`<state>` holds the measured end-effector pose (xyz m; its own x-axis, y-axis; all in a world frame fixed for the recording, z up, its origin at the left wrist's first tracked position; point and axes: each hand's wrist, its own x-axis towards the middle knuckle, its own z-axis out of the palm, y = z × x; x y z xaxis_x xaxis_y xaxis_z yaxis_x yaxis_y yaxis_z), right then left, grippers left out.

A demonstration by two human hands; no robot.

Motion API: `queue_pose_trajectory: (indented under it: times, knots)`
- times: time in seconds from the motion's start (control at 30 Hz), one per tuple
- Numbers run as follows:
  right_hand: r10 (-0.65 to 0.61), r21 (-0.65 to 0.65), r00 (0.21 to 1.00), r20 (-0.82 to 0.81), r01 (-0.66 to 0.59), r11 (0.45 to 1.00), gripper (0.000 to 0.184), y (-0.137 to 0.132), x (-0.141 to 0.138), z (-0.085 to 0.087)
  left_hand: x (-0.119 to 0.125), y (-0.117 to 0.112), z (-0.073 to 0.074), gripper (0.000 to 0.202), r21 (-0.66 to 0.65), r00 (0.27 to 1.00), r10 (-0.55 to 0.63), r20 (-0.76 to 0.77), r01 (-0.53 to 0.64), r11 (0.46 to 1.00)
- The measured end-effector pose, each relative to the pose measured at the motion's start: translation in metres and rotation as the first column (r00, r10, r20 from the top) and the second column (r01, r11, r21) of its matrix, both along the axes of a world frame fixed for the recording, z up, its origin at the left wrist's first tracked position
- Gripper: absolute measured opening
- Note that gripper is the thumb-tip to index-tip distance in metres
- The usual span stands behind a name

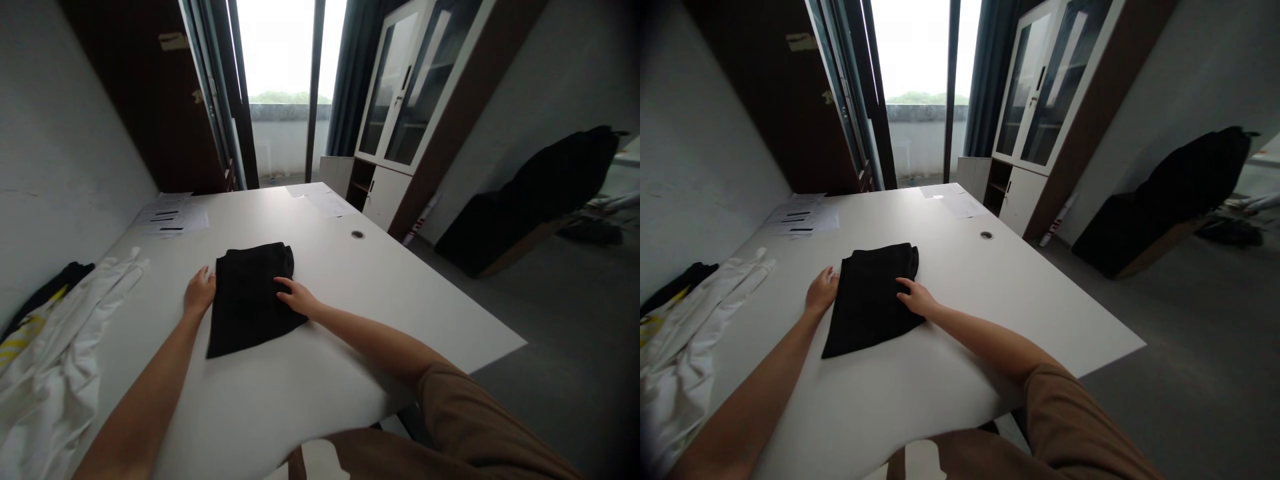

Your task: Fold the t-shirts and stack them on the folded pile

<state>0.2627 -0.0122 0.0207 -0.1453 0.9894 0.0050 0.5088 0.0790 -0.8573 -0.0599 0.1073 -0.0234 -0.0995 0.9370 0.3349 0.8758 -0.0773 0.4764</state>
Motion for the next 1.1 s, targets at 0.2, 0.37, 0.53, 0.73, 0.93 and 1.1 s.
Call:
queue_pose_trajectory:
  times: [0.2,0.37,0.53,0.73,0.93,1.1]
  knots:
    - [0.012,0.005,0.997,0.075,-0.013,1.000,0.057,0.044,0.018,-0.005,-0.003,-0.005,0.002,0.047,0.036,0.991,0.034,0.126,-0.039,0.999]
    - [0.151,-0.171,0.988,-0.016,-0.151,0.974,0.056,0.087,0.089,0.015,-0.005,-0.002,-0.002,0.046,0.054,0.993,0.040,0.108,-0.046,0.997]
    - [0.157,-0.198,0.985,-0.067,-0.167,0.966,0.054,0.108,0.173,0.035,-0.006,0.000,-0.006,0.047,0.043,0.996,0.058,0.064,-0.061,0.997]
    - [-0.082,-0.047,0.968,0.238,0.096,0.994,0.049,0.115,0.272,0.052,-0.002,-0.004,-0.003,0.047,0.042,0.999,0.046,0.004,-0.046,0.998]
    - [-0.187,0.037,0.694,0.696,0.225,0.974,0.053,0.118,0.346,0.054,0.002,-0.006,-0.001,0.048,0.037,0.997,0.039,-0.073,-0.037,0.999]
    - [-0.253,0.108,0.591,0.766,0.270,0.957,0.057,0.112,0.371,0.044,0.005,-0.009,-0.003,0.048,0.062,0.987,-0.019,-0.157,0.029,0.998]
